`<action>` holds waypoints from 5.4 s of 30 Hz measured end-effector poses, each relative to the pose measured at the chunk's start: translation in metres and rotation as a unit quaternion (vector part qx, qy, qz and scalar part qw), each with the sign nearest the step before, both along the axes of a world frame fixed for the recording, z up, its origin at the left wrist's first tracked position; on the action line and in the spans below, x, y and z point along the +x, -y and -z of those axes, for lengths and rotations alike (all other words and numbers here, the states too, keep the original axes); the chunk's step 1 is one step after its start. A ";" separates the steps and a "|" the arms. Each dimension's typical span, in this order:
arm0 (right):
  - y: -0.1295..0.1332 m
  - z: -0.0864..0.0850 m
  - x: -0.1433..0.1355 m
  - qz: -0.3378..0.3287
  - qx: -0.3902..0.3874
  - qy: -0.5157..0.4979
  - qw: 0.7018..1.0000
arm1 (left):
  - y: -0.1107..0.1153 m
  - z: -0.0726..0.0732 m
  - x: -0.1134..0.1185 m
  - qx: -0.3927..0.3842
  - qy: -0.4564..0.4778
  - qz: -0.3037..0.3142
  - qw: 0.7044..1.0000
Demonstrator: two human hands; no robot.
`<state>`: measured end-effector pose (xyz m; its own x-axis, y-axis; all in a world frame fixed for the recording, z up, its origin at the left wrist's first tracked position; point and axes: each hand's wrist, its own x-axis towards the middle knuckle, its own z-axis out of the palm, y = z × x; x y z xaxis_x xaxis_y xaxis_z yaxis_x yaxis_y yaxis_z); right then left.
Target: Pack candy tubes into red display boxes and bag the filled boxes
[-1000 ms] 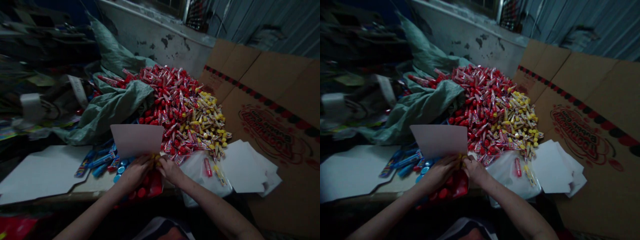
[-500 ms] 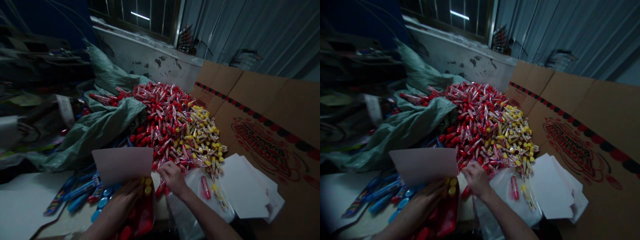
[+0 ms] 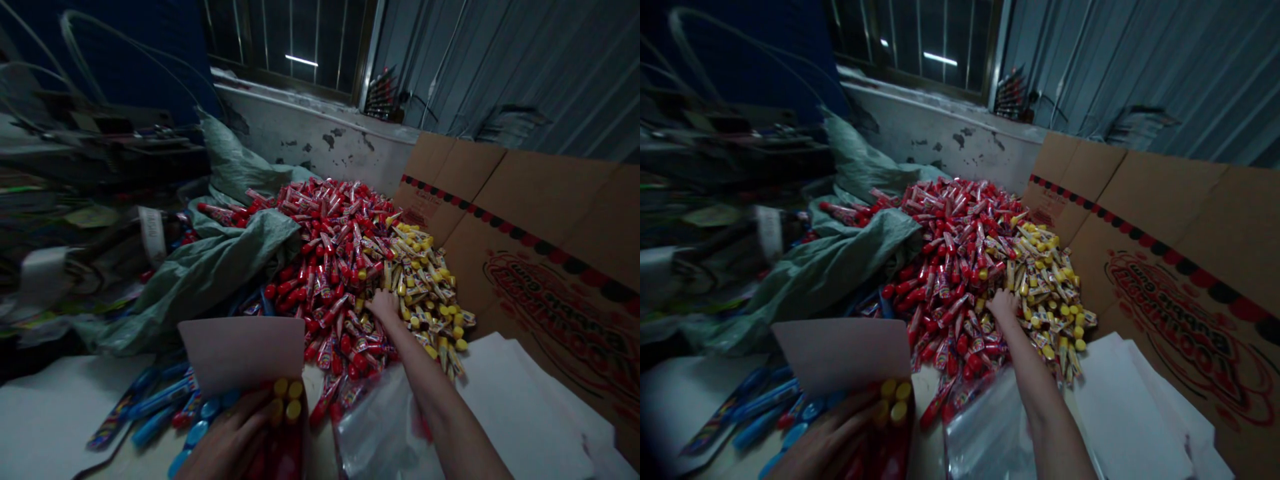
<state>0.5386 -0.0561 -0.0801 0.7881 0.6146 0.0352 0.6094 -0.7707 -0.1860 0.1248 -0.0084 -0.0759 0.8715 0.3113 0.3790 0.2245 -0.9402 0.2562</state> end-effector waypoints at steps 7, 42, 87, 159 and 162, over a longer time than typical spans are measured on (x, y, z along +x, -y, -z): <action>0.014 -0.009 -0.011 0.013 0.046 -0.078 0.996 | 0.004 0.002 -0.001 0.003 0.051 0.002 0.999; 0.145 -0.047 -0.186 -0.071 0.407 -0.433 0.801 | 0.018 -0.101 0.025 -0.174 -0.163 0.013 0.971; 0.115 -0.007 -0.260 -0.332 0.038 -0.045 0.941 | 0.029 -0.013 0.012 -0.124 -0.165 0.039 0.978; 0.100 -0.030 -0.255 -0.047 0.591 -0.395 0.702 | 0.089 -0.049 0.052 -0.780 0.250 -0.122 0.561; 0.100 -0.028 -0.258 -0.102 0.568 -0.195 0.793 | 0.097 -0.051 0.057 -0.818 0.254 -0.144 0.496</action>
<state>0.2804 -0.1565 -0.0517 0.7629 0.4769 0.4366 0.4258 0.1375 -0.8943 0.1817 -0.1049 -0.0244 0.6234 0.6475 -0.4383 -0.1946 0.6714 0.7151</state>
